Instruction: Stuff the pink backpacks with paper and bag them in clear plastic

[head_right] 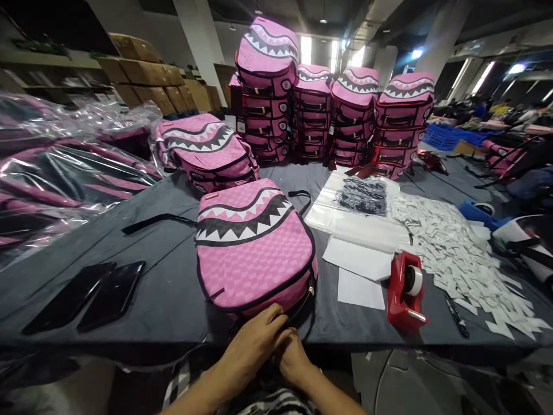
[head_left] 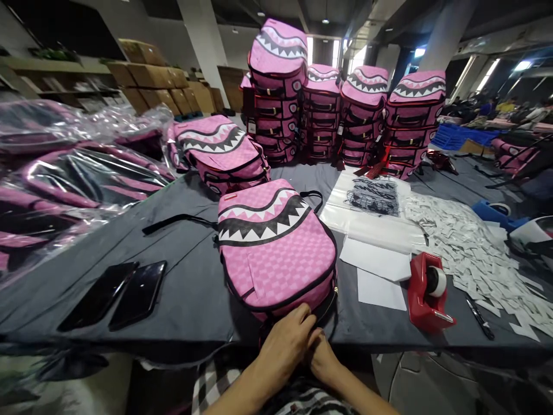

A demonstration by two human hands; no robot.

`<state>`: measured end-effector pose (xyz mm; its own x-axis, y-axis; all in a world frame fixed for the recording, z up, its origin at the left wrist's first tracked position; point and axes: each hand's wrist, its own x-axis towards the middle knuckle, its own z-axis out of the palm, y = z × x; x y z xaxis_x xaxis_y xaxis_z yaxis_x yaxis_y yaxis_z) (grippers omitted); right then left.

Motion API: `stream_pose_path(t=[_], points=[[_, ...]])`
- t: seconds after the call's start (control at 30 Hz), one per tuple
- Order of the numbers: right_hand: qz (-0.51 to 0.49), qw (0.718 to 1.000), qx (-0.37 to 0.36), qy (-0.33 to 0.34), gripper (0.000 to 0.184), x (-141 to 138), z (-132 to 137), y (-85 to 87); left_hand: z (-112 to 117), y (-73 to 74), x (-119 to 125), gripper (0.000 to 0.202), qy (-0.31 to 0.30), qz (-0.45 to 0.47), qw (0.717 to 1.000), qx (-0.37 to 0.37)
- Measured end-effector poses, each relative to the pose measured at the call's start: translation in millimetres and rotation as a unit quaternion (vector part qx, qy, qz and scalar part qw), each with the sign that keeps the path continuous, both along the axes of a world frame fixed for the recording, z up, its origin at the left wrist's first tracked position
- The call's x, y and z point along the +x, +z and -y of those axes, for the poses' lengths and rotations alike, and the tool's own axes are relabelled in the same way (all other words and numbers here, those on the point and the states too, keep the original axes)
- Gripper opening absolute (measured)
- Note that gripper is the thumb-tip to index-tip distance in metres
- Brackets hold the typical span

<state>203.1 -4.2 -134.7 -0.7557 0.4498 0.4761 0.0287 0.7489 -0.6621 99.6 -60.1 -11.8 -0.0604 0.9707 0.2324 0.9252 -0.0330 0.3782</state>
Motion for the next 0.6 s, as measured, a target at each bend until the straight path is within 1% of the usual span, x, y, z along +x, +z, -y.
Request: stream_pose_path(t=[0.07,0.1,0.13,0.2,0.27,0.33,0.37,0.4,0.43,0.5,0.53,0.6], points=[[0.0,1.0,-0.003,-0.015,0.025,-3.2,0.1,4.4,19.7,-8.7,-1.6,0.017,0.014,0.062,0.993,0.096],[0.008,1.0,0.003,-0.01,0.023,-8.4,0.6,7.8,25.1,-8.8,-0.6,0.021,0.024,0.091,0.985,0.144],[0.018,1.0,0.01,0.003,0.022,-14.9,1.3,12.2,28.3,-6.1,0.4,0.022,0.028,0.111,0.976,0.186],[0.037,0.998,0.024,0.037,0.021,-26.6,1.9,25.0,30.9,5.2,-1.0,0.021,0.024,0.115,0.963,0.243],[0.041,0.996,0.03,0.075,0.021,-28.8,-0.8,44.3,33.8,18.6,-10.8,0.02,0.006,0.095,0.962,0.256],[0.021,0.993,0.027,0.111,0.022,-17.9,-8.8,69.1,40.2,28.4,-27.4,0.02,-0.002,0.076,0.967,0.244],[-0.003,0.994,0.029,0.102,0.021,-9.2,-15.0,82.3,44.3,31.3,-36.7,0.021,0.003,0.071,0.969,0.238],[-0.031,0.996,0.041,0.075,0.019,0.2,-22.3,95.2,48.6,33.2,-45.7,0.022,0.007,0.071,0.97,0.232],[-0.06,0.995,0.067,0.032,0.017,8.6,-30.4,107.2,52.6,34.4,-53.7,0.023,0.008,0.078,0.971,0.226],[-0.099,0.98,0.163,-0.057,0.021,18.3,-47.2,128.0,59.3,36.4,-66.1,0.024,-0.007,0.109,0.971,0.211],[-0.103,0.967,0.22,-0.077,0.024,18.7,-54.7,136.5,62.1,37.7,-70.6,0.024,-0.019,0.126,0.97,0.206],[-0.098,0.943,0.311,-0.072,0.02,12.5,-66.5,150.2,68.6,39.9,-77.7,0.021,-0.041,0.148,0.97,0.186]])
